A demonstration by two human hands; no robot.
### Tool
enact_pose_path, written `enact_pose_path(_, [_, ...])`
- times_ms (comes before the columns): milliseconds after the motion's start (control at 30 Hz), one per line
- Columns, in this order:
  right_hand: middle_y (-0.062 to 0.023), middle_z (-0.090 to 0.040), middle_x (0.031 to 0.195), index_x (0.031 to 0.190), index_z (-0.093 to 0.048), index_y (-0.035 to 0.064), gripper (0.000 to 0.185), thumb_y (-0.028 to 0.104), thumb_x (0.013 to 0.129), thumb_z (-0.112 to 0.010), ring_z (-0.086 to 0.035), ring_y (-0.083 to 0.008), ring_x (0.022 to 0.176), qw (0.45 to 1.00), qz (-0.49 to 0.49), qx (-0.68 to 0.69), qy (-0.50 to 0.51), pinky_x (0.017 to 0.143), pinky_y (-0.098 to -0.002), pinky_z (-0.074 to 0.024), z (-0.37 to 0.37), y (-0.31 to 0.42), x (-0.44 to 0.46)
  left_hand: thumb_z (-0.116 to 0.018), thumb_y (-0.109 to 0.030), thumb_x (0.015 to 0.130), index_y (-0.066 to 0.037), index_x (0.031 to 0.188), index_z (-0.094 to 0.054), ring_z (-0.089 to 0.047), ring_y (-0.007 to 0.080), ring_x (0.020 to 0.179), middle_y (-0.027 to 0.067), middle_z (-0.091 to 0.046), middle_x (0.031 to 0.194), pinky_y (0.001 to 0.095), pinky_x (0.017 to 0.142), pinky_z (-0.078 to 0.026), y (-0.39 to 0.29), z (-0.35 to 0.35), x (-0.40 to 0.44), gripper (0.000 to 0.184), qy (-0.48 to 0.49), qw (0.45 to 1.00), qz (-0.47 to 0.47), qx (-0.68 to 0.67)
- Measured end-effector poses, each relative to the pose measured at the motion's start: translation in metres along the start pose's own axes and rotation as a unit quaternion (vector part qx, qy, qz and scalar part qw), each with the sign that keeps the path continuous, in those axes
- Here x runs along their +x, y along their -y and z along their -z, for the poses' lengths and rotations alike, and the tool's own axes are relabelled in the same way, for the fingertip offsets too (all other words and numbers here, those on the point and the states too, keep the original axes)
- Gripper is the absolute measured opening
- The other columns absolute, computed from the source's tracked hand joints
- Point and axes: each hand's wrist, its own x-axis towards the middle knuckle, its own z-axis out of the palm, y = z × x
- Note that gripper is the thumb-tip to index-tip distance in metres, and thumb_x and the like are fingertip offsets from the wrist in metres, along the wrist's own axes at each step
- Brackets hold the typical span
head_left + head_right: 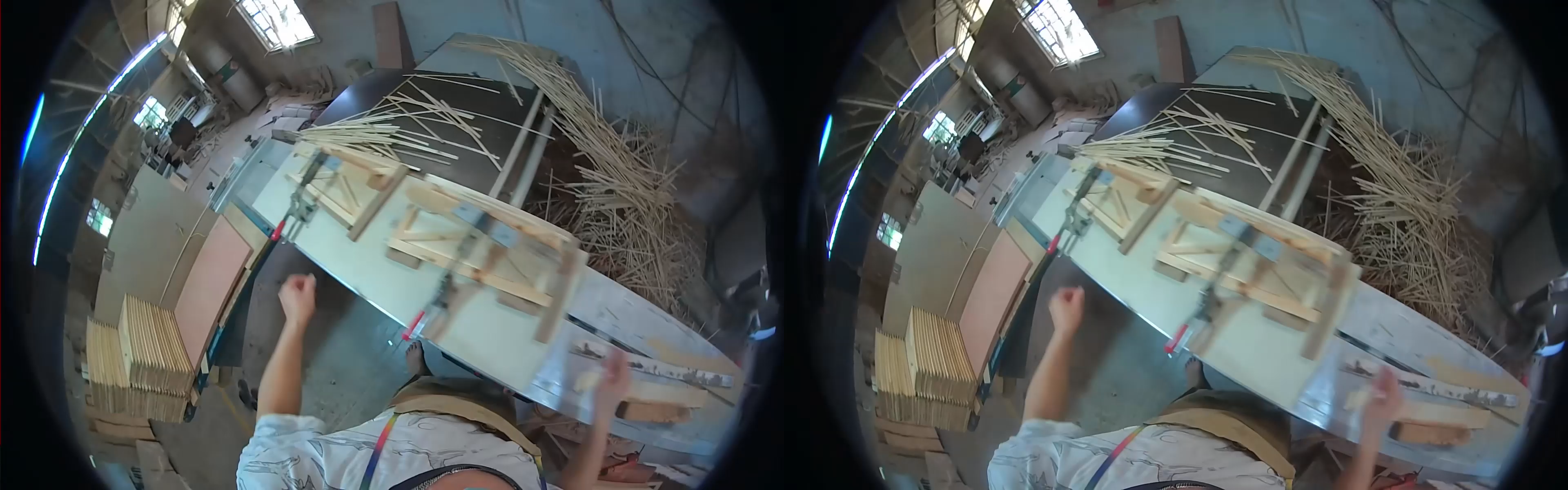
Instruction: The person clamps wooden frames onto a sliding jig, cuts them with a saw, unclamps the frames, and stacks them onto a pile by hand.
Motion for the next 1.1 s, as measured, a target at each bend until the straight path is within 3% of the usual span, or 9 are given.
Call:
enact_pose_path(67, [-0.0112, -0.072, 0.086, 0.108, -0.07, -0.0037, 0.022, 0.017, 0.103, -0.065, -0.07, -0.0205, 0.079, 0.986, -0.028, 0.028, 0.161, 0.076, -0.0362, -0.055, -0.07, 0.117, 0.007, -0.078, -0.037, 0.093, 0.0, 0.109, -0.073, -0.072, 0.0394, 0.086, 0.0206, -0.074, 0.092, 0.0482, 0.08, -0.057, 0.015, -0.002, 0.067, 0.04, -0.051, 0.994, -0.011, 0.097])
enact_pose_path(167, [-0.0128, -0.07, 0.083, 0.111, -0.067, -0.0037, 0.023, 0.018, 0.104, -0.064, -0.07, -0.021, 0.076, 0.955, -0.038, 0.087, 0.283, 0.072, -0.0358, -0.0545, -0.129, 0.167, -0.008, -0.077, -0.047, 0.093, 0.001, 0.107, -0.072, -0.073, 0.041, 0.094, 0.0248, -0.074, 0.101, 0.0502, 0.082, -0.058, 0.034, -0.043, 0.125, 0.05, -0.121, 0.971, -0.109, 0.176])
enact_pose_path(267, [-0.0176, -0.071, 0.082, 0.111, -0.064, -0.0043, 0.033, 0.028, 0.104, -0.067, -0.071, -0.0259, 0.071, 0.924, -0.163, 0.109, 0.327, 0.067, -0.0374, -0.0561, -0.171, 0.162, -0.032, -0.07, -0.067, 0.091, 0.0, 0.096, -0.072, -0.074, 0.0453, 0.094, 0.0261, -0.075, 0.093, 0.0531, 0.079, -0.059, 0.024, -0.073, 0.134, 0.067, 0.149, 0.978, -0.011, 0.145])
enact_pose_path(367, [-0.0151, -0.068, 0.074, 0.112, -0.058, -0.0036, 0.034, 0.03, 0.106, -0.064, -0.067, -0.0217, 0.061, 0.981, -0.107, 0.0, 0.159, 0.059, -0.0347, -0.0539, -0.166, 0.147, -0.048, -0.061, -0.059, 0.1, -0.003, 0.081, -0.072, -0.073, 0.0443, 0.078, 0.0239, -0.072, 0.078, 0.0548, 0.069, -0.058, 0.005, -0.102, 0.097, 0.061, 0.146, 0.969, -0.058, 0.192])
enact_pose_path(433, [-0.0049, -0.057, 0.07, 0.096, -0.052, 0.0038, 0.03, 0.03, 0.109, -0.06, -0.057, -0.0154, 0.05, 0.936, -0.305, 0.173, 0.034, 0.046, -0.0304, -0.0466, -0.144, 0.162, -0.05, -0.058, -0.055, 0.103, -0.003, 0.079, -0.069, -0.073, 0.0419, 0.074, 0.0216, -0.072, 0.076, 0.0544, 0.066, -0.057, -0.024, -0.099, 0.061, 0.058, 0.134, 0.97, -0.077, 0.188])
enact_pose_path(467, [-0.0026, -0.053, 0.067, 0.095, -0.048, 0.0083, 0.029, 0.03, 0.109, -0.06, -0.052, -0.0129, 0.045, 0.939, -0.3, 0.166, 0.025, 0.041, -0.0284, -0.0418, -0.127, 0.146, -0.052, -0.059, -0.052, 0.103, -0.005, 0.078, -0.067, -0.072, 0.0403, 0.07, 0.0186, -0.072, 0.074, 0.0518, 0.062, -0.056, -0.037, -0.099, 0.042, 0.054, 0.126, 0.97, -0.09, 0.186])
enact_pose_path(833, [0.0005, -0.051, 0.063, 0.108, -0.051, 0.0057, 0.025, 0.028, 0.108, -0.062, -0.048, -0.0096, 0.044, 0.928, -0.331, 0.171, 0.012, 0.038, -0.0268, -0.0363, 0.013, 0.053, -0.052, -0.063, -0.046, 0.103, -0.007, 0.079, -0.066, -0.072, 0.0375, 0.065, 0.0143, -0.071, 0.073, 0.048, 0.057, -0.056, -0.134, -0.119, -0.091, 0.045, 0.127, 0.967, -0.132, 0.175])
enact_pose_path(1033, [-0.0044, -0.059, 0.074, 0.101, -0.063, 0.0002, 0.027, 0.027, 0.106, -0.064, -0.052, -0.0148, 0.061, 0.942, -0.332, 0.04, -0.015, 0.056, -0.0328, -0.0438, 0.048, 0.04, -0.071, -0.066, -0.043, 0.102, -0.006, 0.079, -0.065, -0.072, 0.0382, 0.071, 0.0169, -0.071, 0.074, 0.0506, 0.064, -0.056, -0.163, -0.119, -0.129, 0.044, 0.028, 0.968, -0.184, 0.169])
enact_pose_path(1100, [-0.0155, -0.067, 0.084, 0.112, -0.064, -0.0034, 0.029, 0.025, 0.106, -0.063, -0.065, -0.0244, 0.074, 0.969, -0.107, -0.212, -0.064, 0.068, -0.0396, -0.0516, 0.045, 0.03, -0.09, -0.067, -0.042, 0.102, -0.002, 0.08, -0.066, -0.07, 0.0392, 0.069, 0.0183, -0.071, 0.073, 0.0486, 0.062, -0.055, -0.164, -0.113, -0.127, 0.045, 0.179, 0.974, -0.097, 0.095])
